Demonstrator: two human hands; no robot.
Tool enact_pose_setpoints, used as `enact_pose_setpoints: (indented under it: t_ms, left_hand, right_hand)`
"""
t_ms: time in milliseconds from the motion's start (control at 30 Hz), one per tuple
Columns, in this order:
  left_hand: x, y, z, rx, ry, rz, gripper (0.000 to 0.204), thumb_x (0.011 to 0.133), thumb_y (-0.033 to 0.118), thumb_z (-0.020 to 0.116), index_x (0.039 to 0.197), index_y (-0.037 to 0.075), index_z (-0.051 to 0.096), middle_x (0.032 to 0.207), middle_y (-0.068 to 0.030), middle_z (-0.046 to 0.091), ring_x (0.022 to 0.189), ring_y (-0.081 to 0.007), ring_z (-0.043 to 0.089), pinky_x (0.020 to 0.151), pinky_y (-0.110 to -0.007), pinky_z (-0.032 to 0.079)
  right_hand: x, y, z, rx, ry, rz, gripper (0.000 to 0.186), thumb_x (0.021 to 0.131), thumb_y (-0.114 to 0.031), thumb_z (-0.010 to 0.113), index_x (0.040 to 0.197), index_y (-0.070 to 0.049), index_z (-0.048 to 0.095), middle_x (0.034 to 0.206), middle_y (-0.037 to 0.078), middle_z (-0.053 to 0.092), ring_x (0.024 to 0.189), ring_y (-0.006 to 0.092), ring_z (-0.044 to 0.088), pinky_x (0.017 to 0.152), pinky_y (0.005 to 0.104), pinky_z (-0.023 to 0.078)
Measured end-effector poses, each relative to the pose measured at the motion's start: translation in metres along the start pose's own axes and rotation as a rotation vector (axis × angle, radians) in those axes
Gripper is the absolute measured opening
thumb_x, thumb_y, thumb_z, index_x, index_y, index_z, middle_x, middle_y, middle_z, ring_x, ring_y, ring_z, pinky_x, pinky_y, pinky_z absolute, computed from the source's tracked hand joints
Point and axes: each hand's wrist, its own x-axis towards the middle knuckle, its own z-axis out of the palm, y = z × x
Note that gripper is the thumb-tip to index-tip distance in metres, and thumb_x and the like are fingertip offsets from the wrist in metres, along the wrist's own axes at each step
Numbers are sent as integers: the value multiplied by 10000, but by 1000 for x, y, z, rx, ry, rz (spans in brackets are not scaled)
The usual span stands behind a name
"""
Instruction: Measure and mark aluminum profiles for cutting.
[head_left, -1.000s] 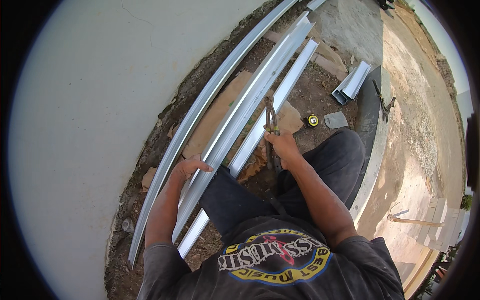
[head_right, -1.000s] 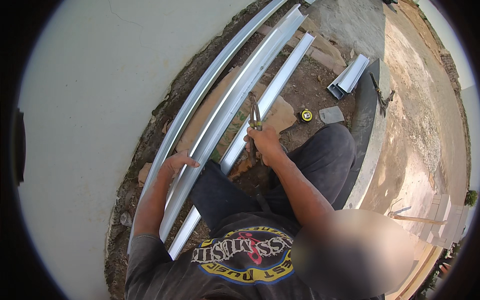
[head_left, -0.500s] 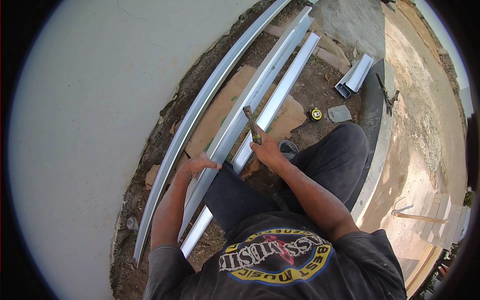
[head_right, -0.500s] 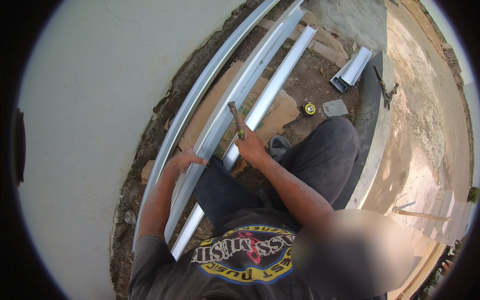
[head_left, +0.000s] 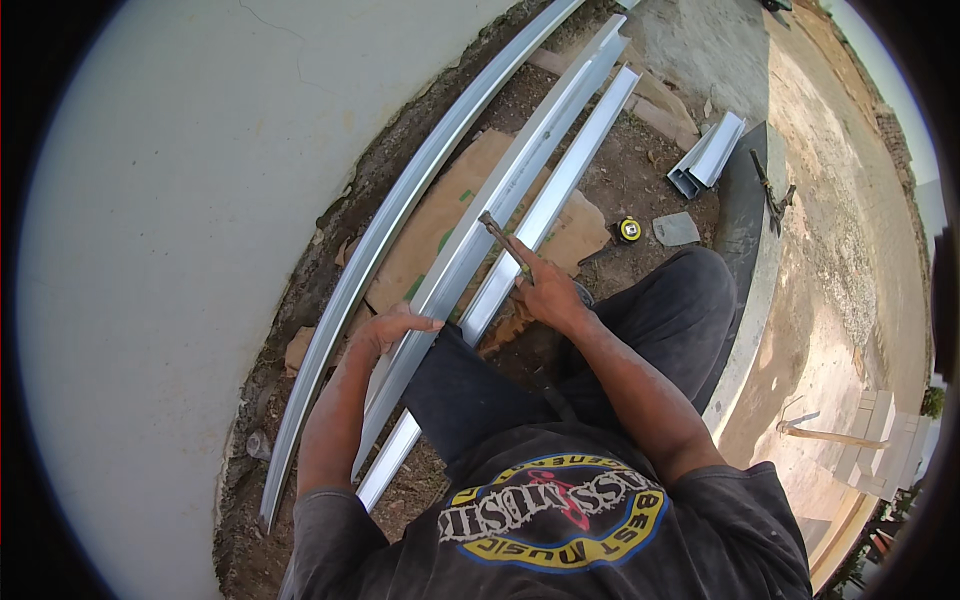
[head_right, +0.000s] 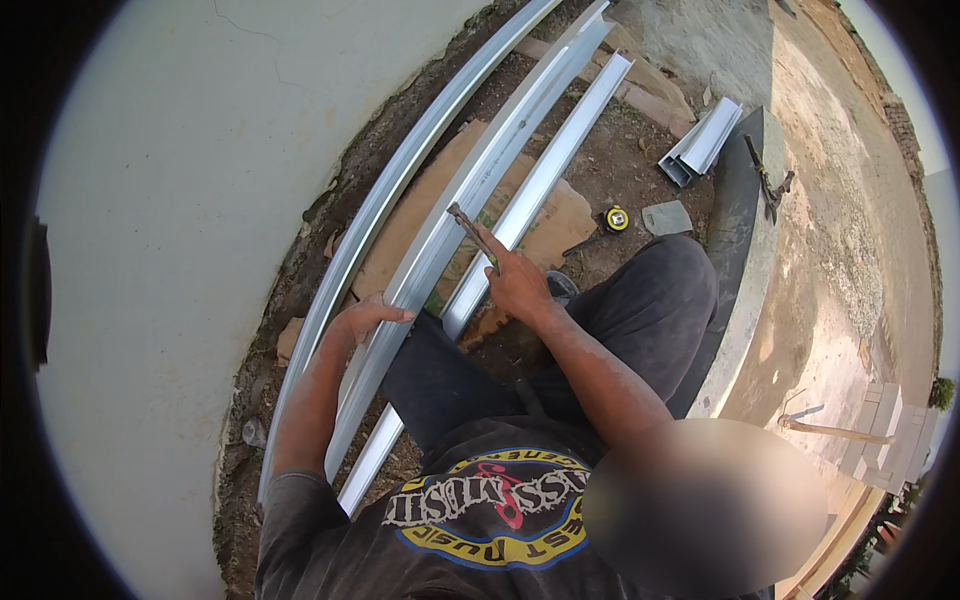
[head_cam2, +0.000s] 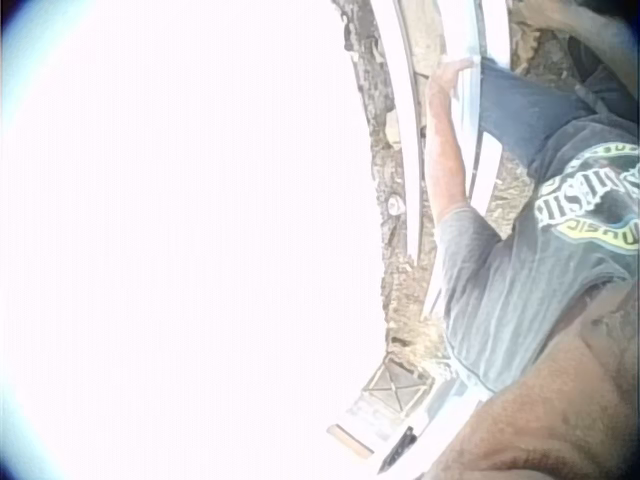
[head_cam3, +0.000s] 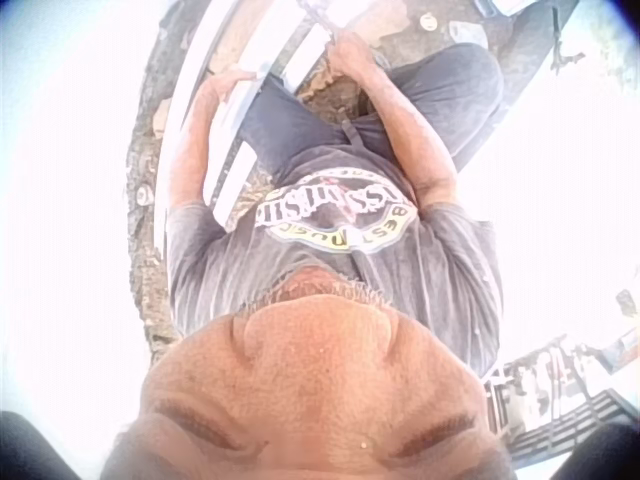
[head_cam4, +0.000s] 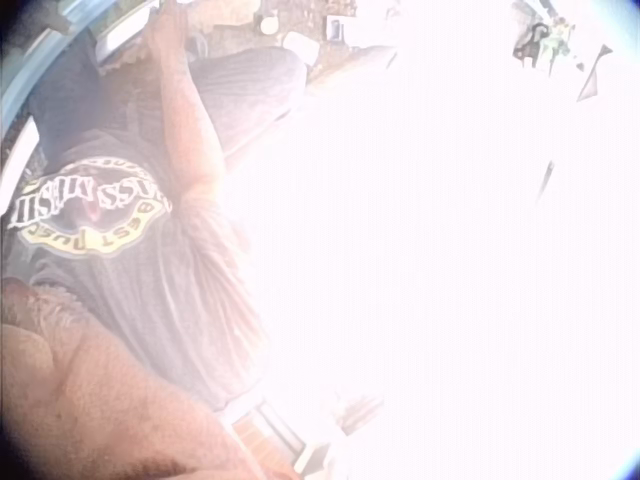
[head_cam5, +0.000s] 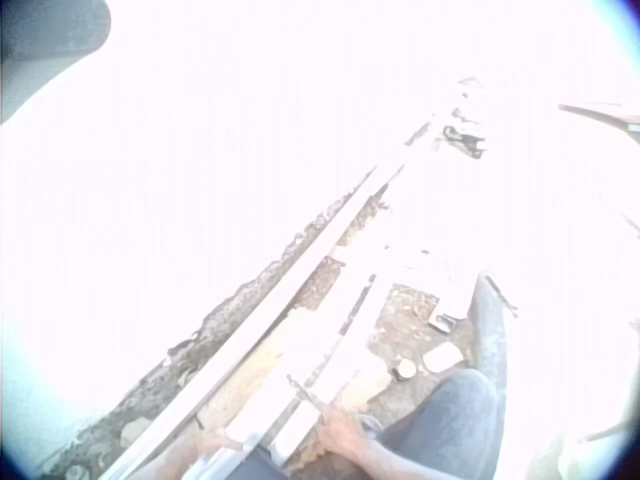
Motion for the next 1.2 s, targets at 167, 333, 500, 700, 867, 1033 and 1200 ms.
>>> enact_pose_setpoints:
  t_ms: [167, 333, 500, 700, 867, 1033, 1200]
  left_hand:
    - [-2, 4, 0, -67, -108, 23, 805, 676, 375, 821, 1273, -65, 508, 1115, -179, 618, 1017, -241, 607, 910, -367, 468]
    - [2, -3, -5, -139, -193, 66, 735, 692, 401, 805, 1214, -61, 574, 1055, -164, 652, 961, -235, 625, 894, -349, 470]
    - [2, -5, -1, -133, -98, 52, 708, 704, 405, 792, 1200, -58, 592, 1031, -158, 663, 952, -234, 633, 877, -337, 477]
    - [9, -12, -5, -157, -91, 28, 767, 687, 394, 807, 1246, -67, 555, 1079, -172, 642, 987, -243, 624, 880, -355, 479]
    - [17, -23, -6, -95, -67, 61, 790, 667, 382, 814, 1253, -75, 544, 1092, -188, 629, 1019, -258, 611, 883, -368, 477]
    - [8, 0, 12, 293, 101, 117, 771, 669, 361, 794, 1221, -116, 543, 1084, -204, 628, 1019, -281, 609, 873, -370, 479]
    - [-17, 21, 37, 518, 291, 273, 685, 719, 335, 736, 1113, -193, 550, 999, -353, 639, 995, -436, 644, 894, -438, 490]
  right_hand:
    - [7, 10, -12, -97, -12, -72, 619, 930, -157, 560, 1503, -240, 340, 1072, 291, 617, 1047, 450, 588, 919, 511, 462]
    - [17, 13, -21, -108, -48, -136, 613, 927, -164, 563, 1498, -235, 351, 1068, 286, 621, 1053, 437, 590, 929, 499, 461]
    - [27, 22, -27, -138, -74, -176, 616, 931, -169, 565, 1502, -243, 345, 1111, 277, 618, 1080, 424, 587, 951, 484, 458]
    - [26, 19, -27, -122, -102, -148, 624, 937, -176, 571, 1507, -266, 332, 1186, 267, 598, 1136, 408, 566, 985, 471, 446]
    - [25, 14, -30, -134, -85, -160, 542, 928, -159, 593, 1444, -158, 426, 1107, 298, 627, 1059, 446, 602, 922, 478, 477]
    - [24, 15, -45, -322, -105, -56, 301, 916, -181, 608, 1114, 44, 570, 924, 310, 652, 927, 470, 634, 811, 526, 490]
    - [13, -16, -75, -455, -207, -56, 323, 904, -204, 627, 911, 117, 596, 839, 325, 646, 870, 468, 649, 762, 519, 511]
